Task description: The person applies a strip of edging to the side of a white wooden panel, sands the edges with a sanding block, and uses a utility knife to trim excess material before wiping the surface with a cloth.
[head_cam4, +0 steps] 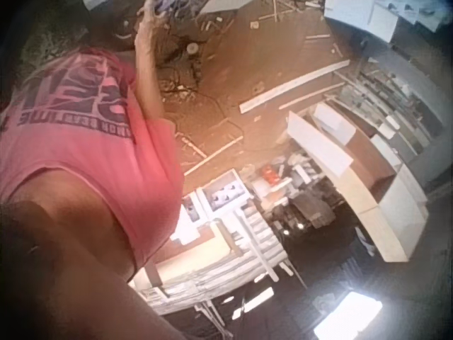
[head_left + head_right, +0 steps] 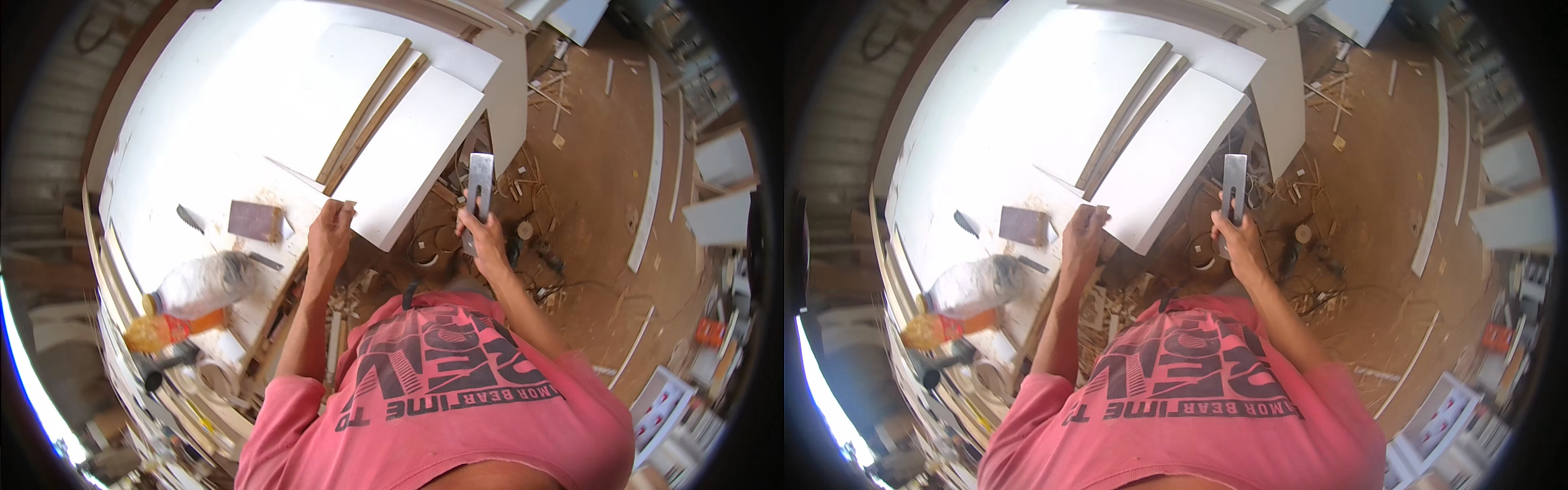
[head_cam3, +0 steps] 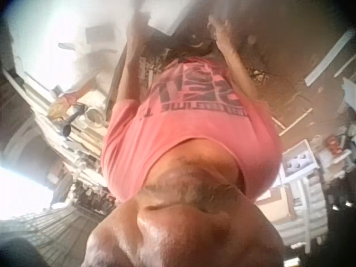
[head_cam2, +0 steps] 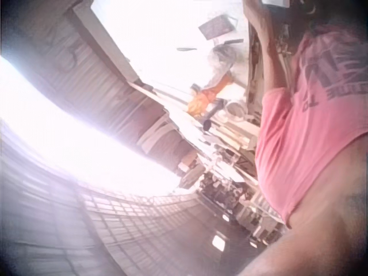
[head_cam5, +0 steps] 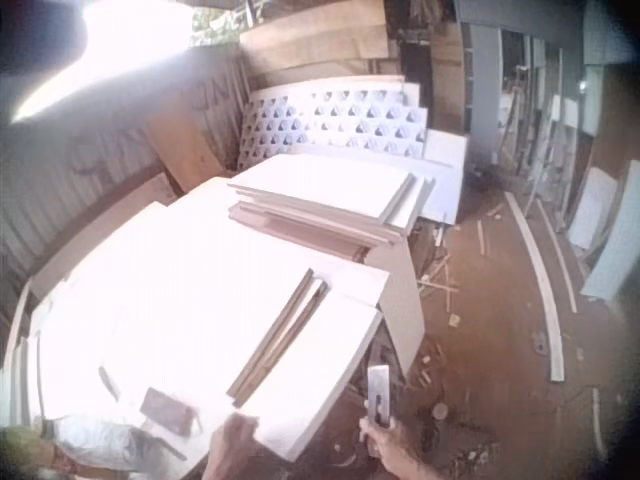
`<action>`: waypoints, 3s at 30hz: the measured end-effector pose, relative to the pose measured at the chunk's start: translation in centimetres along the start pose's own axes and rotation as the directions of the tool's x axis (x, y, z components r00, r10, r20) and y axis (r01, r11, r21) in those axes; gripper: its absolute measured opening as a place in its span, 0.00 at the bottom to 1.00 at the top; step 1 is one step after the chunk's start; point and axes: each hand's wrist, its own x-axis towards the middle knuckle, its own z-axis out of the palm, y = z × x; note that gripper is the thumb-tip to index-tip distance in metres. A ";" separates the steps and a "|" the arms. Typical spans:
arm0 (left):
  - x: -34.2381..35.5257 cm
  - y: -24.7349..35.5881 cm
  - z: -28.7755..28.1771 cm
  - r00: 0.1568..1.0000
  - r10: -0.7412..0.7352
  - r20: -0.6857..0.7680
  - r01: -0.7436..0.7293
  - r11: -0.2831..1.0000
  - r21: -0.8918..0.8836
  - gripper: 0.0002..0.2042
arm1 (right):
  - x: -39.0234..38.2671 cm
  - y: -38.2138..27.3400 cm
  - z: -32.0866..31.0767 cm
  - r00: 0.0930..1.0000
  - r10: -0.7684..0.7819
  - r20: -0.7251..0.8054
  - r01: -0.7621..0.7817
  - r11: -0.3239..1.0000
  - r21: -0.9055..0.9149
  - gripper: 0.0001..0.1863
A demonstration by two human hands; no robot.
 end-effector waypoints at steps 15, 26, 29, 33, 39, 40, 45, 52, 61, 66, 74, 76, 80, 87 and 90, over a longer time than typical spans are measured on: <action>1.8 -3.5 -0.1 0.671 0.618 0.411 -0.741 0.574 0.349 0.40 | 1.7 -2.1 11.2 0.908 -0.305 -0.286 0.327 0.944 0.031 0.18; 0.8 -1.2 3.6 0.824 0.545 0.153 -0.543 0.838 -0.064 0.35 | -7.5 -6.1 13.1 0.826 -0.559 -0.064 0.414 0.680 -0.605 0.35; 0.6 -1.5 3.5 0.819 0.548 0.173 -0.548 0.835 -0.048 0.34 | -11.1 -4.3 12.8 0.852 -0.522 0.037 0.336 0.491 -0.804 0.37; 0.1 -1.0 3.6 0.794 0.579 0.183 -0.588 0.809 -0.005 0.42 | -14.2 -3.3 13.0 0.931 -0.364 0.010 0.187 0.454 -0.871 0.35; 0.0 -1.0 4.2 0.813 0.541 0.214 -0.556 0.831 0.010 0.45 | -14.5 -2.8 13.2 0.926 -0.378 0.017 0.155 0.339 -0.928 0.35; -0.1 -1.0 4.3 0.808 0.554 0.201 -0.567 0.824 0.009 0.45 | -14.4 -2.9 13.2 0.924 -0.382 0.020 0.158 0.334 -0.929 0.34; -0.5 -0.8 4.3 0.815 0.551 0.178 -0.559 0.829 -0.004 0.44 | -14.0 -3.1 13.0 0.919 -0.391 0.046 0.176 0.303 -0.937 0.34; -0.8 -0.2 4.8 0.817 0.549 0.175 -0.567 0.820 0.080 0.43 | -14.4 -3.8 13.3 0.930 -0.367 0.012 0.107 0.239 -0.965 0.32; -0.8 0.0 5.4 0.837 0.508 0.202 -0.537 0.833 0.135 0.41 | -14.8 -4.3 14.4 0.937 -0.338 -0.091 -0.012 0.228 -0.974 0.31; -1.1 0.1 5.3 0.835 0.527 0.161 -0.542 0.837 0.073 0.39 | -13.9 -4.8 14.5 0.931 -0.358 -0.073 0.000 0.199 -0.980 0.31; -1.2 0.3 5.3 0.838 0.517 0.175 -0.536 0.839 0.092 0.38 | -9.1 -6.5 13.2 0.919 -0.387 -0.080 -0.014 0.172 -0.985 0.31; -1.1 0.3 5.2 0.843 0.509 0.176 -0.527 0.847 0.073 0.38 | -7.3 -7.2 12.9 0.919 -0.384 -0.082 -0.022 0.159 -0.987 0.31; -1.1 0.0 5.3 0.840 0.517 0.161 -0.531 0.846 0.050 0.39 | -4.7 -8.6 12.4 0.924 -0.376 -0.063 -0.013 0.134 -0.991 0.31; -0.8 0.0 5.0 0.837 0.504 0.214 -0.531 0.843 0.087 0.41 | 1.1 -10.4 10.6 0.916 -0.402 0.011 0.051 0.090 -0.995 0.30; -0.9 0.3 5.1 0.840 0.488 0.239 -0.524 0.844 0.116 0.41 | 4.5 -11.7 9.8 0.908 -0.417 0.042 0.077 0.066 -0.995 0.31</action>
